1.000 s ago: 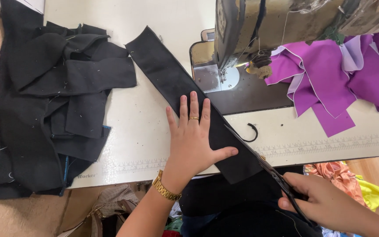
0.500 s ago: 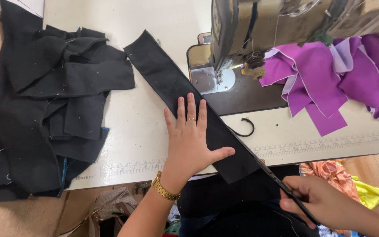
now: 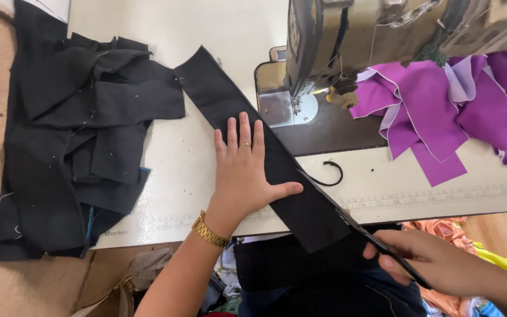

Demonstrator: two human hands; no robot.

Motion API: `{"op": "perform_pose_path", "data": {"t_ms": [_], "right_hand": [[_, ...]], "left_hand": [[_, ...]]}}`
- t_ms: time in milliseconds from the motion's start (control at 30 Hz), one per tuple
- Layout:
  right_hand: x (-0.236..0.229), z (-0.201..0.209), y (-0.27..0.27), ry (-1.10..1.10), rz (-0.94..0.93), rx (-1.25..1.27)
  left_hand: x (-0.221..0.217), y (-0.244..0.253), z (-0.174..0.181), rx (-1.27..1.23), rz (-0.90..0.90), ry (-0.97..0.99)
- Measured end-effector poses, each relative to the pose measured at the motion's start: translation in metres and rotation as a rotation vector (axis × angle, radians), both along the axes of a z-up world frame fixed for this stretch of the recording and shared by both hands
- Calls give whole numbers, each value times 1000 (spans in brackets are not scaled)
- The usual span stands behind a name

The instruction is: Cutting long strips of black fabric using tailor scissors on a sewing table.

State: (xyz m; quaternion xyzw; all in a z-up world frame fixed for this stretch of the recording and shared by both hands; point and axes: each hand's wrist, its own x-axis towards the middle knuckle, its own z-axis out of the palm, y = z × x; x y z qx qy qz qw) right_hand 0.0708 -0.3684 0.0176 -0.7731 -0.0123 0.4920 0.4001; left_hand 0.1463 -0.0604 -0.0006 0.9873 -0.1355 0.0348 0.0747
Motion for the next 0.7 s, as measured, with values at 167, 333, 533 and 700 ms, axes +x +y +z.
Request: {"op": "perform_pose_path", "data": {"t_ms": [167,333,533,700], "right_hand": [[-4,-10,3,-134,-33,46],[-8,-11,14,-207,-102,97],[-18,-17,17,-234,-120,57],[-22,-10,24,-145,-185,15]], "left_hand": [[-11,-10,-2,29,4,-70],[-15,-13,-4,26,20,-88],[-15,-12,-6,60,24,-92],[-14,-12,-6,76,24,-90]]}}
